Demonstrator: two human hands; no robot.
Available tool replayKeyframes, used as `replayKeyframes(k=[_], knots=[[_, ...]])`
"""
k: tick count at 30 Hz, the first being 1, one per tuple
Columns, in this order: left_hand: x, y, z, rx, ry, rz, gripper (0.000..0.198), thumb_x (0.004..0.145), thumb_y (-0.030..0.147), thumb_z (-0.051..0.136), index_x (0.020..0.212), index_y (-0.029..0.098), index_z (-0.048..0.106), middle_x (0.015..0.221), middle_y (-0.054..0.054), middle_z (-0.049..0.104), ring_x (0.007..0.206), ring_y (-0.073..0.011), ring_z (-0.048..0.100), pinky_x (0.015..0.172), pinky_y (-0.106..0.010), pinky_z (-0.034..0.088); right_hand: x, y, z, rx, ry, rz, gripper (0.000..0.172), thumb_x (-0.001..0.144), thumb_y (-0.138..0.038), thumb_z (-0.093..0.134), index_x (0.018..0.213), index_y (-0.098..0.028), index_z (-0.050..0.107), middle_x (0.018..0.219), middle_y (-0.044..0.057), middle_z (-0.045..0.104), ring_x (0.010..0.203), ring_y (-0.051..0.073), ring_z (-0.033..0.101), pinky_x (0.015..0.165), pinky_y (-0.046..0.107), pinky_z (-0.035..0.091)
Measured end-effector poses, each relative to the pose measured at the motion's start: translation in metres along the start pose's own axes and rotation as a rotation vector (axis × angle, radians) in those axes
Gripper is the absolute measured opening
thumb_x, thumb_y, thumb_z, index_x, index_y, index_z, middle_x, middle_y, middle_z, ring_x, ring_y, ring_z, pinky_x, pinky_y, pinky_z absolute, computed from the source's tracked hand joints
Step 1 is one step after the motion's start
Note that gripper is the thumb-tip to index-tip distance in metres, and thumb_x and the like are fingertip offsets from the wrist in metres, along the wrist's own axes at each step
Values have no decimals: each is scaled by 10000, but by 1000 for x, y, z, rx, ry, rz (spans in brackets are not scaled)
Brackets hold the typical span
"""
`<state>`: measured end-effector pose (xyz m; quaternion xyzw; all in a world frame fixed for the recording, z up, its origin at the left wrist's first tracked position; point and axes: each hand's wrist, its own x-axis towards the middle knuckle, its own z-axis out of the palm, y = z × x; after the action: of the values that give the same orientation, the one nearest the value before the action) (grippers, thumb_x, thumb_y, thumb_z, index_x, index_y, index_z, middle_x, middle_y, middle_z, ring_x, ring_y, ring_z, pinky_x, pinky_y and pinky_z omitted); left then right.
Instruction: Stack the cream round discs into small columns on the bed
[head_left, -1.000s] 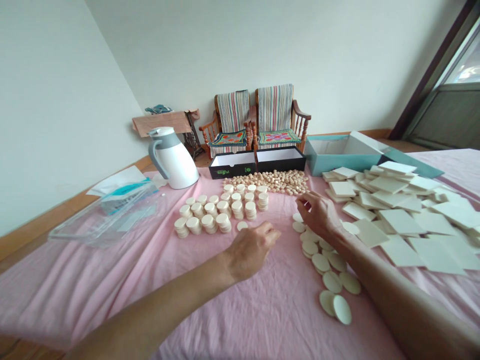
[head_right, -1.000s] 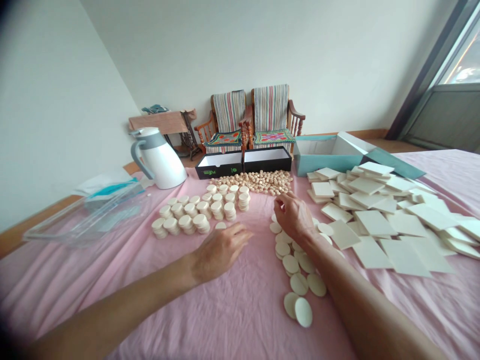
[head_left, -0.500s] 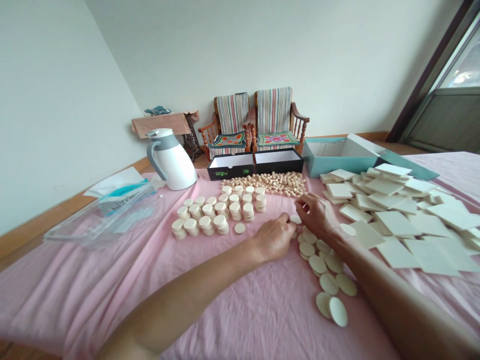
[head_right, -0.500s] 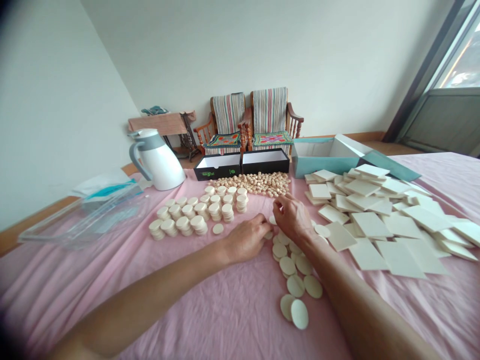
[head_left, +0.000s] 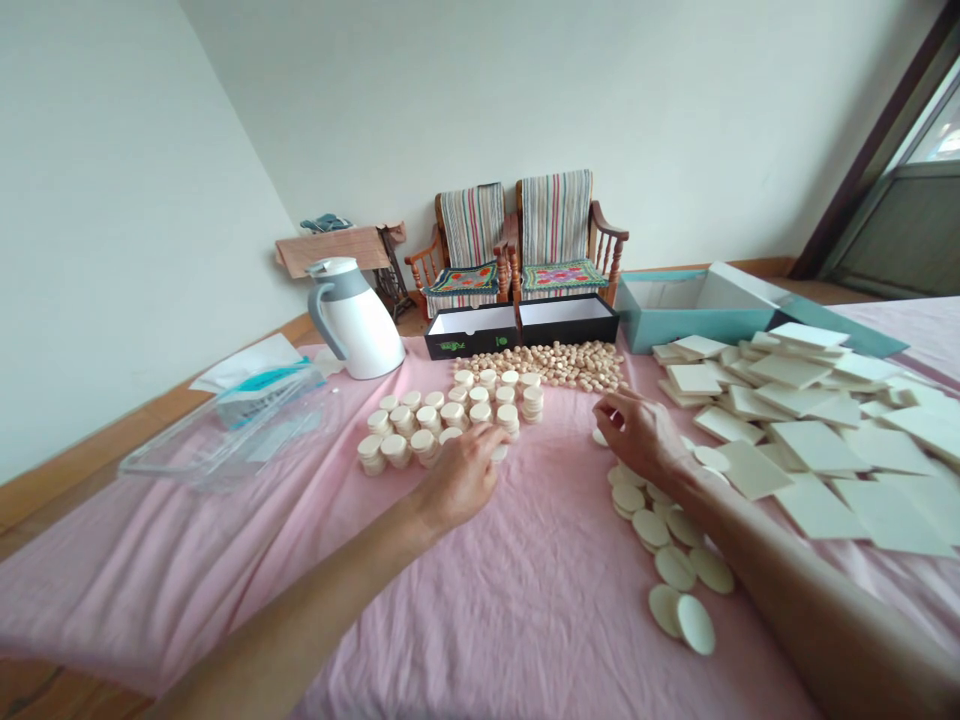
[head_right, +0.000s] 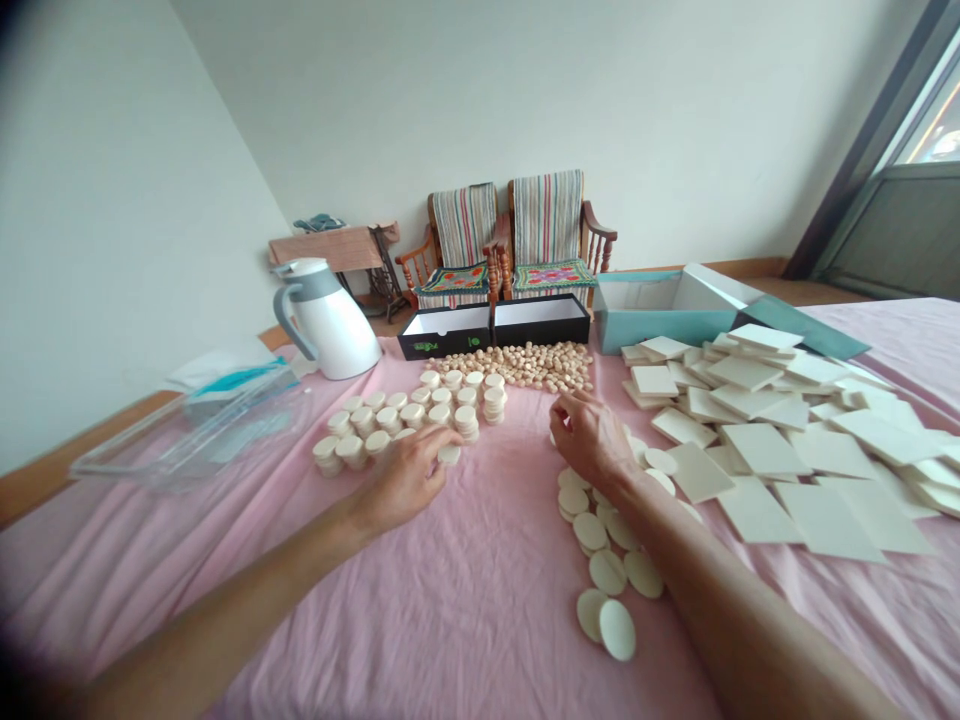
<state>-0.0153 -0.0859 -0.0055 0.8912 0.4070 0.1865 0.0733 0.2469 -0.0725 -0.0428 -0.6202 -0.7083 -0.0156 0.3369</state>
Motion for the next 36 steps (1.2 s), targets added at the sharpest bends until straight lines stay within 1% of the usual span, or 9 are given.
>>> replayKeyframes(k=[7, 11, 14, 18, 22, 26, 31, 34, 36], knots=[[-2, -6, 5, -29, 48, 8, 412, 726, -33, 394, 1025, 201, 554, 1048, -23, 591, 990, -155, 554, 879, -288, 445, 1, 1, -1, 3, 11, -20, 169, 791, -220, 446, 680, -188, 570, 674, 20, 580, 589, 124, 512, 571, 227, 353], [1, 5, -1, -40, 107, 4, 349, 785, 10, 389, 1020, 197, 566, 1069, -40, 580, 983, -158, 551, 881, -296, 450, 2, 2, -4, 0, 41, -9, 178, 791, -227, 448, 686, -182, 585, 690, 32, 593, 588, 128, 516, 570, 233, 352], [12, 19, 3, -73, 60, 63, 278, 819, 61, 411, 993, 182, 590, 989, -51, 607, 931, -168, 567, 835, -295, 462, 4, 7, -6, -10, 96, 16, 171, 786, -230, 457, 698, -183, 596, 681, 31, 588, 578, 130, 512, 576, 237, 356], [42, 41, 28, -132, -64, 230, 234, 818, 101, 456, 968, 169, 622, 965, -63, 625, 938, -185, 569, 862, -317, 453, 5, 14, -8, -20, 178, 48, 170, 778, -235, 467, 702, -182, 609, 677, 38, 593, 582, 137, 513, 591, 244, 368], [79, 55, 59, -76, -59, 292, 316, 756, 38, 455, 1007, 147, 613, 1003, -91, 630, 982, -216, 554, 879, -356, 437, 6, 15, -9, -12, 184, 65, 163, 772, -239, 475, 699, -183, 610, 679, 35, 593, 586, 138, 517, 597, 244, 373], [100, 57, 74, -73, -97, 342, 235, 783, 139, 510, 986, 128, 629, 966, -104, 650, 923, -223, 578, 869, -360, 430, 6, 14, -9, -4, 164, 72, 158, 770, -231, 474, 700, -186, 608, 705, 34, 599, 599, 138, 524, 594, 242, 371], [82, 53, 66, -10, -106, 236, 186, 752, 110, 499, 884, 146, 624, 894, -82, 607, 892, -199, 573, 784, -297, 458, 6, 14, -9, -17, 142, 63, 173, 778, -240, 463, 699, -184, 606, 684, 34, 588, 591, 138, 517, 591, 246, 364], [58, 51, 53, 81, -134, 122, 131, 762, 221, 550, 867, 150, 584, 869, -70, 575, 824, -202, 570, 728, -305, 470, 6, 13, -8, -21, 123, 52, 176, 776, -239, 461, 680, -185, 598, 663, 28, 576, 579, 135, 509, 583, 245, 356], [45, 49, 44, 101, -138, 92, 200, 783, 326, 572, 888, 156, 565, 881, -64, 564, 832, -211, 564, 745, -325, 470, 6, 13, -7, -23, 118, 39, 169, 772, -233, 462, 675, -187, 593, 665, 27, 577, 585, 135, 511, 580, 243, 351]])
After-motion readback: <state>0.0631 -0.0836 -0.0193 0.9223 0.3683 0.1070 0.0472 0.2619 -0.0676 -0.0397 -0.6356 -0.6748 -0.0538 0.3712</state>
